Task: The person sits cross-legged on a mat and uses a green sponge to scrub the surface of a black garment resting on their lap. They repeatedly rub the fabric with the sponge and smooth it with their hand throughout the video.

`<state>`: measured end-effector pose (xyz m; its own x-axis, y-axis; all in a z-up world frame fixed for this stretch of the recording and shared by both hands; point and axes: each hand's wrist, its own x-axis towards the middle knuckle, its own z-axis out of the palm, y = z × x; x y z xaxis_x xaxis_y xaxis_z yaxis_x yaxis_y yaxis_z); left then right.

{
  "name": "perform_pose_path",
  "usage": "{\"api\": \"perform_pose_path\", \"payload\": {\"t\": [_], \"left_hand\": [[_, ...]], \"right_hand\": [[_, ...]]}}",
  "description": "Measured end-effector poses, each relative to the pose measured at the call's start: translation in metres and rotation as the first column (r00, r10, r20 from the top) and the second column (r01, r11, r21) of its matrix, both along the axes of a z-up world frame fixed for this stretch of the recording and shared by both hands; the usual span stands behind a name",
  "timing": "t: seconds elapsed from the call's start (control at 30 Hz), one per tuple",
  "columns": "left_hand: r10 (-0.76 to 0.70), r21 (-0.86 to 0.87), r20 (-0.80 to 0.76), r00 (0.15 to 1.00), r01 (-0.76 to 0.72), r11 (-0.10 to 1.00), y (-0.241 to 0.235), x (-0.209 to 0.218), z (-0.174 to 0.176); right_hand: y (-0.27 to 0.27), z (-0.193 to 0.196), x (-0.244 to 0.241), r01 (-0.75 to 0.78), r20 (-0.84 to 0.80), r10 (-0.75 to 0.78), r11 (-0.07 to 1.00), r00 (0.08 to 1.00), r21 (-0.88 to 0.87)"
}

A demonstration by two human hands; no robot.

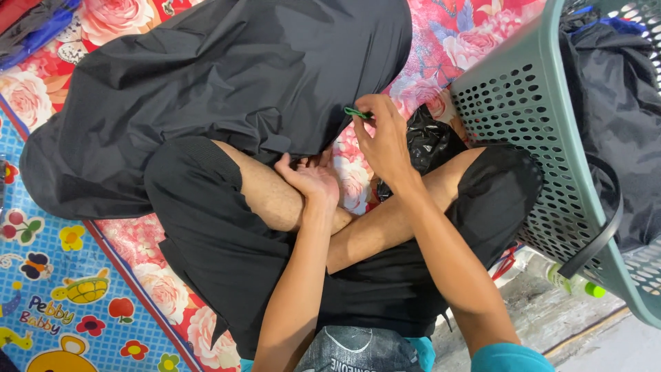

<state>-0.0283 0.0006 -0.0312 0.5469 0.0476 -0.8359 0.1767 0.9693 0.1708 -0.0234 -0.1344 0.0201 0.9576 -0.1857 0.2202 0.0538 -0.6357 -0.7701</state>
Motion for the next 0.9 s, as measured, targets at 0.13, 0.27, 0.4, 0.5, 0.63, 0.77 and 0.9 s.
{"api": "perform_pose_path", "payload": {"t": [0.13,0.27,0.4,0.5,0.63,0.77,0.9], "left_hand": [[-0.063,0.084,0.025,0.998,0.061,0.995,-0.001,-0.004,-0.038],[-0.173,0.124,0.023,0.985,0.169,0.978,-0.004,0.002,0.031],[-0.213,0.149,0.025,0.977,0.207,0.967,-0.006,0.000,-0.001],[-0.205,0.163,0.016,0.979,0.200,0.966,-0.004,0.004,0.021],[-0.122,0.123,0.011,0.992,0.120,0.985,-0.003,0.004,0.017],[-0.132,0.119,0.007,0.991,0.130,0.984,-0.002,0.007,0.017],[-0.123,0.106,-0.014,0.992,0.124,0.987,-0.001,0.006,0.016]], "right_hand": [[0.004,-0.023,-0.006,0.054,0.242,-0.021,0.990,0.970,-0.131],[0.022,-0.020,-0.008,-0.089,0.378,0.182,0.964,0.908,-0.251],[0.027,-0.049,-0.008,-0.152,0.353,0.303,0.906,0.885,-0.394],[0.013,-0.049,0.003,-0.168,0.361,0.312,0.910,0.879,-0.378],[0.012,-0.056,-0.002,-0.121,0.355,0.281,0.903,0.892,-0.411],[-0.016,-0.072,0.014,-0.080,0.390,0.294,0.874,0.872,-0.480],[0.010,-0.052,0.009,-0.058,0.352,0.278,0.850,0.893,-0.523]]}}
